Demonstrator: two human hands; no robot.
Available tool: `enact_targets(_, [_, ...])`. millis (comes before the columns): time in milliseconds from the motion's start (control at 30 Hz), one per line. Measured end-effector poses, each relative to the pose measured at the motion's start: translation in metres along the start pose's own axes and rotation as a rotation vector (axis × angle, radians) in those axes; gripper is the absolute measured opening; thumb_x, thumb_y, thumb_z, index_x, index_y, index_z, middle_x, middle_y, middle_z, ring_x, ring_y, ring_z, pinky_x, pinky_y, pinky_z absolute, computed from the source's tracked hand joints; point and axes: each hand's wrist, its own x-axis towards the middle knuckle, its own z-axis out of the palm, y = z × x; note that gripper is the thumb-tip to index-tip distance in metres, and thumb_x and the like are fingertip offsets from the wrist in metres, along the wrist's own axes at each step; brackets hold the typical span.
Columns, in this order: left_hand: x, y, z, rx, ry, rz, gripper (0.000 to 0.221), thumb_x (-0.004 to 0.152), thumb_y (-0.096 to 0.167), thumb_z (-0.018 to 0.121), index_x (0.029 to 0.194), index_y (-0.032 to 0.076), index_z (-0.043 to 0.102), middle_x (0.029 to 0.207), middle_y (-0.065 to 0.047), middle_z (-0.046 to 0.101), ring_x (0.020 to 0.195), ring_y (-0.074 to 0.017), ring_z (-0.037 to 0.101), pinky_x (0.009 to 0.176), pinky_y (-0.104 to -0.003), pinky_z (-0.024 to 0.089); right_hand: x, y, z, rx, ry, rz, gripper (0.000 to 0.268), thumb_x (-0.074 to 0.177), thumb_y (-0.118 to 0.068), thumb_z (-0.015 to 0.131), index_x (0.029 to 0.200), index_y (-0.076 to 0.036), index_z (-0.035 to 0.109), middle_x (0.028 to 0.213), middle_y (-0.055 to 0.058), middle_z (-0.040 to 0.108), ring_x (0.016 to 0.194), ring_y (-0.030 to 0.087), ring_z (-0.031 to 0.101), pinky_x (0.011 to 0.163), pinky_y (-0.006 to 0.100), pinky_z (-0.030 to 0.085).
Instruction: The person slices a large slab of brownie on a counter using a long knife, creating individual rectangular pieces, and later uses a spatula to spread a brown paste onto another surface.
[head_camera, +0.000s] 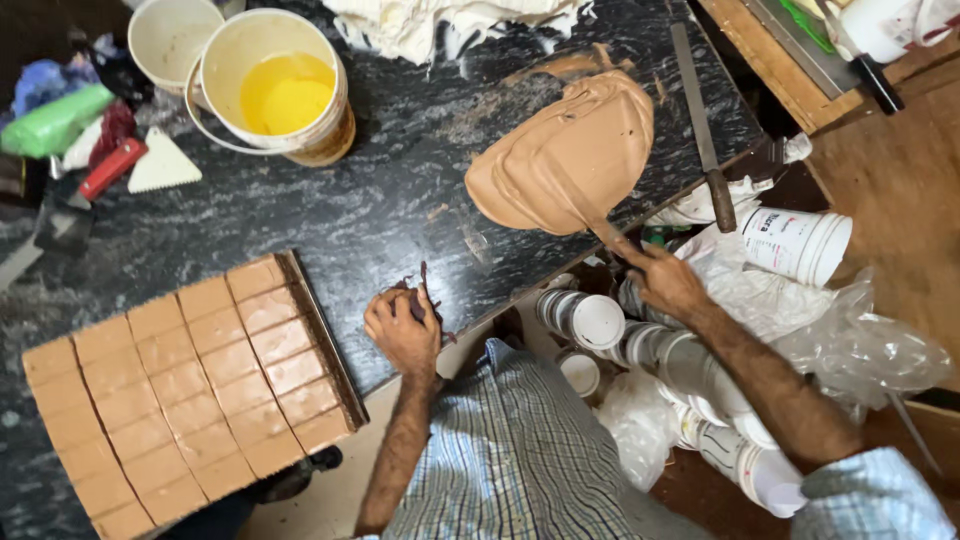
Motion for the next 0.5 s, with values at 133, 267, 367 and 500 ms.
enact_targets(133, [0.000,-0.005,0.002,0.010,-0.002,-0.022,0.022,0.095,0.029,0.073,0.095,0.008,0.069,0.114,-0.012,0.063,0.118,-0.0367,0.055,0.102,-0.056,0.042,0.023,0.001,-0.023,-0.193,0.002,0.242,0.085,0.082,-0.017,0.079,0.157,-0.023,0.040,0.135,0.024,0.058,0.097,0.044,0.070,0.081,0.052,0.057])
enact_targets(267, [-0.004,-0.007,0.001,-0.014,0.007,-0.021,0.022,0.097,0.029,0.072,0.099,0.007,0.070,0.115,-0.013,0.063,0.119,-0.0374,0.054,0.103,-0.055,0.041,0.025,-0.029,0.046,0.367,0.245,-0.439,0.086,0.085,-0.008,0.075,0.163,-0.026,0.041,0.133,0.021,0.064,0.111,0.039,0.072,0.090,0.051,0.059])
enact_targets(367, [-0.006,-0.012,-0.003,-0.115,-0.001,-0.012,0.021,0.098,0.028,0.069,0.102,0.007,0.070,0.117,-0.012,0.063,0.120,-0.0368,0.054,0.104,-0.055,0.040,-0.011,-0.024,0.044,-0.358,-0.035,-0.076,0.080,0.083,-0.004,0.068,0.151,-0.038,0.042,0.119,0.021,0.066,0.099,0.038,0.069,0.071,0.051,0.060])
enact_targets(500, [-0.005,-0.015,0.003,-0.113,-0.047,-0.068,0.020,0.093,0.025,0.068,0.104,0.009,0.073,0.115,-0.010,0.064,0.119,-0.0359,0.053,0.103,-0.055,0.039,0.041,-0.016,0.018,-0.177,0.174,0.027,0.074,0.092,-0.011,0.062,0.159,-0.032,0.040,0.111,0.025,0.063,0.081,0.045,0.070,0.068,0.054,0.058])
